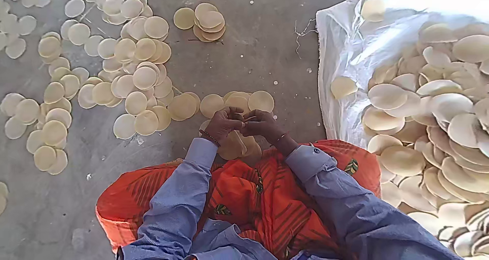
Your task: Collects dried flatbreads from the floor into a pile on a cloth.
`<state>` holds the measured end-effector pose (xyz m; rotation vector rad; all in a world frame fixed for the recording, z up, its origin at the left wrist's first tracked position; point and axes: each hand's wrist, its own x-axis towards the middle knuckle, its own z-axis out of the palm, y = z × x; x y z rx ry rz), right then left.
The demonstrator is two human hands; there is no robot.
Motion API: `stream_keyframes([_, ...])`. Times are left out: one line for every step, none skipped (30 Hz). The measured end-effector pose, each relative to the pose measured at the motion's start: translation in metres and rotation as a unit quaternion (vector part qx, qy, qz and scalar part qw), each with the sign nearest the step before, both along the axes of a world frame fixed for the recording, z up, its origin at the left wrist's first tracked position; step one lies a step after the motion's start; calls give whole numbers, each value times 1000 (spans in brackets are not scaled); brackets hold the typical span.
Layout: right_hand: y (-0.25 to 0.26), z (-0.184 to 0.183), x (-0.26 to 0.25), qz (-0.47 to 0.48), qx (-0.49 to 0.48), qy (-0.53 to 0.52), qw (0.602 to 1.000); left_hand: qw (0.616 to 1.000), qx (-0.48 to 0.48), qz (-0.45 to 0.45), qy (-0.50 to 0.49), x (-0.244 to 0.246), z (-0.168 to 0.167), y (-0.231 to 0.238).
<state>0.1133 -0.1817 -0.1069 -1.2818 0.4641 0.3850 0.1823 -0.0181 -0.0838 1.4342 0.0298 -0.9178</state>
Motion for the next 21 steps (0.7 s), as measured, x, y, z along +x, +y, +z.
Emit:
stream_keyframes([0,0,0,3,-10,-5,1000,1000,16,-1,-27,0,-5,0])
stream_keyframes([-1,-2,2,0,-27,-21,999,997,40,-5,-62,2,-8,1])
stream_keyframes([-3,-5,3,-12,-52,-40,998,992,73,-11,-99,5,-8,3])
stream_keyframes([-5,-8,5,-20,-84,-55,995,984,115,-24,-136,8,-7,5])
stream_keyframes([-8,-10,6,-23,-123,-59,990,970,167,-44,-171,12,-6,8])
stream_keyframes([-11,-9,7,-12,-159,-57,986,951,222,-70,-204,14,-4,11])
stream_keyframes([-12,-8,8,9,-187,-54,981,930,270,-102,-228,16,-1,14])
stream_keyframes([-11,-8,8,37,-212,-55,975,911,302,-125,-250,15,2,16])
stream_keyframes([-10,-10,7,67,-235,-66,967,898,317,-139,-273,10,4,18])
stream_keyframes([-8,-13,5,93,-263,-83,957,888,313,-152,-301,4,4,21])
stream_keyframes([-7,-16,3,111,-291,-104,945,880,295,-169,-333,-5,3,25])
stream_keyframes([-6,-17,2,123,-317,-118,933,865,279,-186,-374,-15,0,27])
stream_keyframes([-6,-18,1,129,-334,-124,925,840,285,-202,-415,-28,-4,28])
stream_keyframes([-7,-18,1,130,-344,-128,921,815,309,-223,-437,-42,-6,26])
stream_keyframes([-9,-18,1,127,-351,-129,919,792,341,-237,-447,-54,-10,23])
stream_keyframes([-9,-17,0,120,-357,-129,917,784,368,-248,-434,-63,-14,18])
stream_keyframes([-10,-15,-1,113,-361,-128,917,784,385,-249,-418,-68,-21,14])
stream_keyframes([-10,-12,-1,106,-359,-126,919,793,389,-243,-400,-68,-26,11])
stream_keyframes([-10,-10,-2,98,-355,-125,921,813,381,-228,-375,-67,-28,9])
stream_keyframes([-10,-9,-3,91,-350,-127,924,836,365,-202,-356,-63,-30,8])
stream_keyframes([-11,-8,-4,85,-345,-127,926,855,343,-166,-352,-60,-32,9])
